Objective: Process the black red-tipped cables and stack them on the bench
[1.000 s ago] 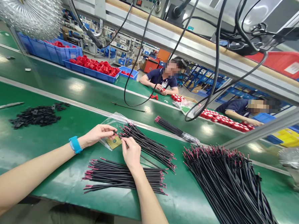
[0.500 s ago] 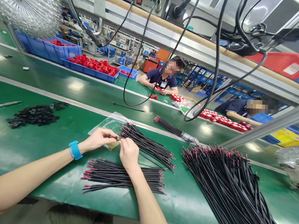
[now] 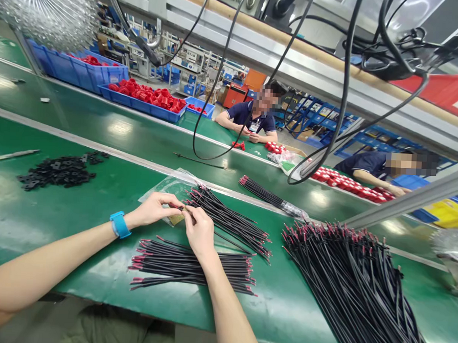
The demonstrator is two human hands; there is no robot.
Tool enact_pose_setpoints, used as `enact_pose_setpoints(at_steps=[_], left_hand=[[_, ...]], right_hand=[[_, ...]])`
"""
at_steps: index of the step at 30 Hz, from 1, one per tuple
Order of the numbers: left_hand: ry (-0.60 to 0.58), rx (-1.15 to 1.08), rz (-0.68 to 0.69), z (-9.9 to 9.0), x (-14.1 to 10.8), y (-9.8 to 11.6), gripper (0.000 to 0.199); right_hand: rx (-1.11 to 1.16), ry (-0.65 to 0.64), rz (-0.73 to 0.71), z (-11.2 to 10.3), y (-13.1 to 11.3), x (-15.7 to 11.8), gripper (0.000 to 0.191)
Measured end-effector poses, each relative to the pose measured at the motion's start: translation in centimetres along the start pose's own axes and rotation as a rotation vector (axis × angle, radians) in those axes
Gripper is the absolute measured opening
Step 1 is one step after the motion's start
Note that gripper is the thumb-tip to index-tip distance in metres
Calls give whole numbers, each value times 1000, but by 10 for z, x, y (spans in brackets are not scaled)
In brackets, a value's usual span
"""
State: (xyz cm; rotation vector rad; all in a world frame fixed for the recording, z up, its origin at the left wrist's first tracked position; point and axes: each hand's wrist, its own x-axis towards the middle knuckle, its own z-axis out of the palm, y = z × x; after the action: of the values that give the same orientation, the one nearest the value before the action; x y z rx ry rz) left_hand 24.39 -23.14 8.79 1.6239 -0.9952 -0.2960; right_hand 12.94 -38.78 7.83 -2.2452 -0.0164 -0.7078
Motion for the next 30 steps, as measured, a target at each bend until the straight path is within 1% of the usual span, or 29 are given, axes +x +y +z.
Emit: enact_pose_setpoints(at_steps=[3, 6, 9, 12, 16, 20, 22, 24, 25, 26, 27, 28, 29, 30], left_hand=[[8, -28, -51, 2, 0, -1, 22], [1, -46, -67, 4, -1, 0, 22], [-22, -29, -12, 4, -2, 5, 20], [-38, -18, 47, 1, -1, 9, 17], [-41, -8, 79, 0, -1, 8, 16], [-15, 10, 96, 3, -1, 5, 20], [-34, 23, 118, 0, 2, 6, 27], [-54, 89, 134, -15, 8, 6, 41], [-29, 172, 131, -27, 11, 5, 47], [28, 293, 112, -43, 14, 2, 51], [133, 462, 77, -61, 16, -2, 47], [248, 668, 13, -80, 16, -8, 43], [326, 882, -94, -99, 15, -15, 43], [372, 1076, -233, -117, 13, -23, 42]], right_hand=[[-16, 26, -60, 0, -1, -1, 18], [-56, 2, -97, 0, -3, 0, 20], [-57, -37, -74, 0, -3, 2, 24], [4, -72, -12, -1, -2, 3, 28], [45, -104, 53, -2, -1, 4, 32], [43, -95, 22, -5, -2, 5, 21], [8, -65, -27, -8, -2, 6, 18], [-107, 24, -107, -13, 2, 7, 17], [-192, 95, -153, -17, 5, 9, 17], [-280, 175, -197, -20, 10, 11, 17], [-362, 248, -234, -23, 15, 13, 17], [-432, 301, -260, -25, 21, 16, 18], [-488, 324, -275, -26, 27, 18, 19], [-536, 314, -280, -27, 33, 21, 20]])
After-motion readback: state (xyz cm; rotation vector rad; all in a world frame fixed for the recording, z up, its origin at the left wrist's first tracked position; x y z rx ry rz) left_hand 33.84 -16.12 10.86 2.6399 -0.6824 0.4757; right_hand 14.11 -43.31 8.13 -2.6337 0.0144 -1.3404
